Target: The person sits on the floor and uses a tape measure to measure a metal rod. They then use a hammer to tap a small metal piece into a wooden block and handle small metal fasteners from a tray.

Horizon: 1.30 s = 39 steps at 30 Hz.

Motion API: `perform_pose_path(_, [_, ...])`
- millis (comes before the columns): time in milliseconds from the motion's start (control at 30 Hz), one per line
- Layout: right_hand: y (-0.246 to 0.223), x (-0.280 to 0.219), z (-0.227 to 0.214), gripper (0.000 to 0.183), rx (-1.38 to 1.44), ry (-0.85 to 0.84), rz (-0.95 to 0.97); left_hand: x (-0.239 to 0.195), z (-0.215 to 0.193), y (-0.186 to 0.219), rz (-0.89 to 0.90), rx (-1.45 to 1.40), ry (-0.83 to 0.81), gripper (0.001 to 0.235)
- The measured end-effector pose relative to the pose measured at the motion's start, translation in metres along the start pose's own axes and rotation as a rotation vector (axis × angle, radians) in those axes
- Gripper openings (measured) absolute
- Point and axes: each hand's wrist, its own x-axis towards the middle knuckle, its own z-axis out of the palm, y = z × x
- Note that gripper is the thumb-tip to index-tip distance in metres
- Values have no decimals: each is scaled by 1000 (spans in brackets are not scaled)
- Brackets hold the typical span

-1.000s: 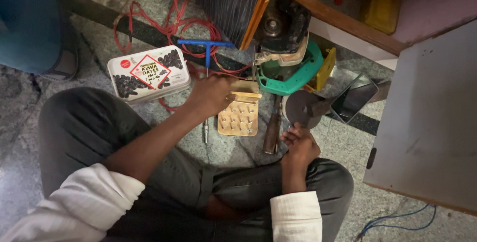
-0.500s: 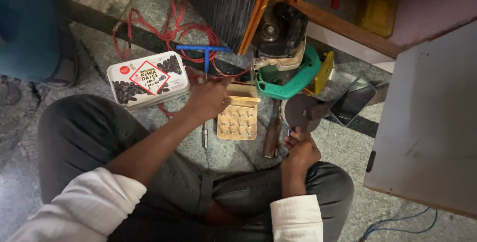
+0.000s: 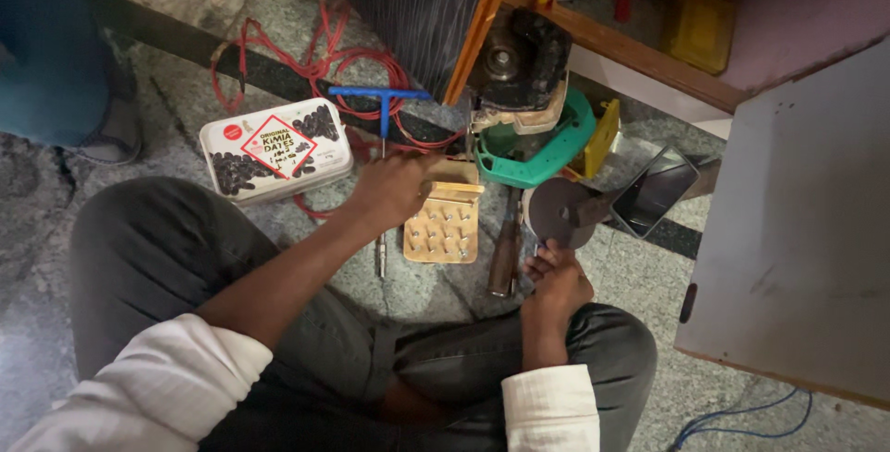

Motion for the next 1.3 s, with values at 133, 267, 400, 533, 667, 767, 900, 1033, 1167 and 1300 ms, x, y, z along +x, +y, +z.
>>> perform_pose_path(133, [-13,-5,6,30,52,-112,133,-1,-12,10,-45,-2,-79,39])
perform_pose_path(267, [-31,-35,33,36,-39,-15,-264,0,-15,15,55,-71,45,33])
perform_pose_path(400, [-81,-34,63,28,-760,58,-1000,-1,-11,16,189,-86,278,26])
perform_pose_path(533, [-120,-10,87,54,-943,-2,-1326,-4,-5,20,139,-148,226,22])
perform_pose_path(667, [-126,17,101,53,-892,49,-1280,0,3,20,192,-70,240,23])
perform_pose_path(767, [-123,34,96,53,-800,24,-948,-1,10,17,197,-97,239,24])
perform_pose_path(900, [-124,49,85,44,-947,157,-911,4,17,22,121,-120,199,25])
perform_pose_path(1033, [-116,52,102,39,-921,4,-464,7,15,26,116,-125,176,26])
perform_pose_path(1167, [-104,48,110,42,-816,-88,-422,6,13,30,171,-194,240,26])
perform_pose_path(1300, [-90,59,104,50,-763,-7,-710,7,11,32,65,-152,166,27])
